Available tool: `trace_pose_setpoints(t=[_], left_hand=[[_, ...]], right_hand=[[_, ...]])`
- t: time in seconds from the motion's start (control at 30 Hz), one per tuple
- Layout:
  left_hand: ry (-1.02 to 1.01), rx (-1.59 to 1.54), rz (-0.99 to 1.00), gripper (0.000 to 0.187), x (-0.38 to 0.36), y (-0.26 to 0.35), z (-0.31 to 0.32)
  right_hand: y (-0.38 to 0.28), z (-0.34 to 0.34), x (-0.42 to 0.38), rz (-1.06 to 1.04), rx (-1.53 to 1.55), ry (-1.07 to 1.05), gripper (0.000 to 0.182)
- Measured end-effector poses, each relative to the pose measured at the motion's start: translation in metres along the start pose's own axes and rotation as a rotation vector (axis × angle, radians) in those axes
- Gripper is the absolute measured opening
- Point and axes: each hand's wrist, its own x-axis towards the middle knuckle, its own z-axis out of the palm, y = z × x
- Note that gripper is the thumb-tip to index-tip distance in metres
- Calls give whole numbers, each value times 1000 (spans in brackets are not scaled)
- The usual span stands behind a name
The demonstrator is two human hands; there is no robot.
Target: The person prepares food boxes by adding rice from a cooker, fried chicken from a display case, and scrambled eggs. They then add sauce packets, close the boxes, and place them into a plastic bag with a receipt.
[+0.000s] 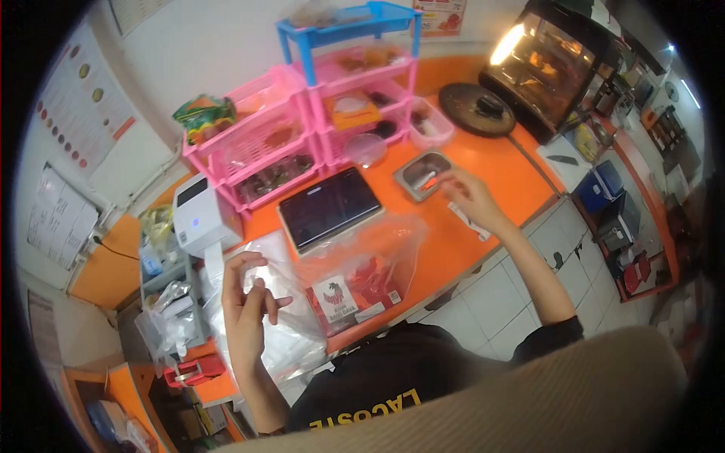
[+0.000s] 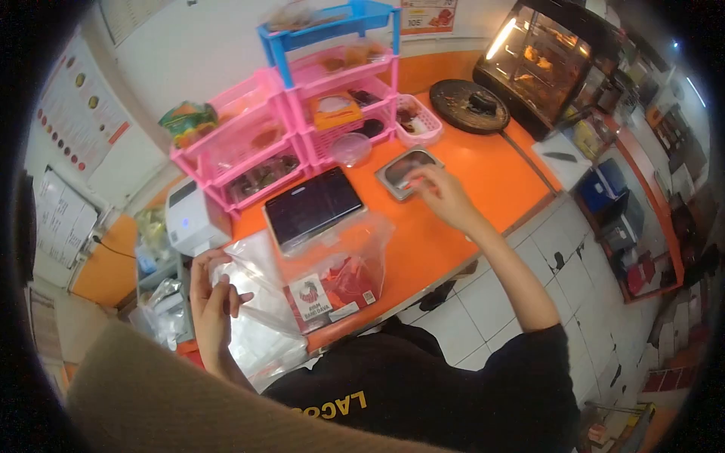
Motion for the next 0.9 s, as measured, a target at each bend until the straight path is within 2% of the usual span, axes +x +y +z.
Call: trace_pose_setpoints(t=[0.03,0.1,0.17,0.27,0.37,0.43,0.5,0.57,0.6,0.63,0.7,0.8,0.83,0.87,0.9], left_hand=[[15,-14,-8,34,2,-1,6],[78,-10,5,32,6,2,19],[64,29,-14,31,10,-3,24],[94,108,-39,31,14,-10,28],[131,177,-38,32,17,-14,24],[142,173,-29,33,18,-14,21],[142,184,-52,32,20,-13,21],[150,351,-15,33,21,-9,27],[179,622,-43,35,18,-1,32],[250,1062,58,40,9,8,43],[444,1548,262,53,-2,20,67],[154,663,372,67,0,24,88],[54,478,292,76,1,23,98],[-23,186,232,74,1,14,104],[-8,81,151,79,4,6,110]], right_hand=[[49,-14,-9,274,68,81,20],[157,-46,-28,671,-537,-69,30],[226,-48,-57,722,-506,9,45],[264,-31,-73,614,-364,38,50],[271,-35,-52,575,-605,-175,57],[215,-55,-20,550,-722,-537,54],[90,-63,15,578,-476,-545,41],[46,-52,29,162,62,-393,27],[5,-47,34,84,244,-351,25],[-32,-37,39,4,422,-300,24],[-64,-12,44,-310,385,-239,31],[-125,38,32,-218,757,-333,43],[-132,52,29,-228,859,-372,46],[-138,61,27,-208,912,-376,45],[-143,69,25,-187,966,-379,44]])
